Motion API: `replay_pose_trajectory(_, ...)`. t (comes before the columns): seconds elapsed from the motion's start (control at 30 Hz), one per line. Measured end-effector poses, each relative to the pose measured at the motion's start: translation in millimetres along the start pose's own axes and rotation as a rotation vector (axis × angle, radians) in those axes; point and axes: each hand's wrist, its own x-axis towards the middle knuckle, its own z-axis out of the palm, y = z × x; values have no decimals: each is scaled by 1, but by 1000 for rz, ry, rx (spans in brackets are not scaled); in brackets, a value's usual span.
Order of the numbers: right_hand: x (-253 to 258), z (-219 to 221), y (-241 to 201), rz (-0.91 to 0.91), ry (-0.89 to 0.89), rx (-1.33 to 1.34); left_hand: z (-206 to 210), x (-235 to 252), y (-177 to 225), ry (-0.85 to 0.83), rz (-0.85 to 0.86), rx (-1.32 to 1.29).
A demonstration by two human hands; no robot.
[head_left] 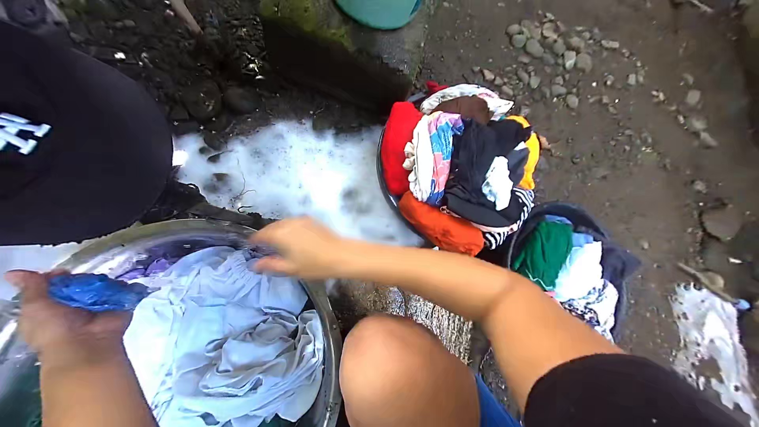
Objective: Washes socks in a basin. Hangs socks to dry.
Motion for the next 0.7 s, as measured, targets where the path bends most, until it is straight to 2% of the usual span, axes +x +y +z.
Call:
replay_pose_trajectory(0.03, -35, -23, 23, 39, 254, -132, 0, 2, 1, -13, 38, 8)
replay_pose_trajectory(0.07, -69, -50, 45, 176, 459, -259, -2, 3, 2, -37, 71, -1)
replay_pose_trajectory(0.1, -104, -79, 61, 416, 567, -351, -3, 3, 4, -72, 96, -13)
replay_pose_trajectory(0.17, -165, -126, 93, 895, 638, -418, 0, -3, 10, -132, 136, -26)
replay_pose_trajectory(0.2, -187, -138, 109, 1073, 633, -368, -3, -4, 12, -183, 142, -24)
replay_pose_trajectory(0.27, -211, -146, 140, 1261, 629, -229, -7, -2, 12, -230, 162, 5)
replay_pose_trajectory(0.33, -221, -147, 155, 1272, 711, -199, -12, 0, 11, -227, 186, 45)
replay_pose_trajectory(0.4, -224, -148, 155, 1211, 920, -196, -12, -5, 15, -202, 186, 74)
replay_pose_trajectory(0.47, -220, -147, 156, 1062, 1176, -69, -12, -9, 20, -125, 159, 84)
replay_pose_trajectory(0.53, -209, -144, 143, 856, 1301, 78, -10, -16, 23, -78, 138, 123)
replay_pose_trajectory(0.6, -188, -137, 106, 688, 1155, 158, 12, -42, 28, -1, 127, 259)
replay_pose_trajectory(0.7, -117, -98, 29, 466, 730, 193, 22, -72, 6, 7, 220, 542)
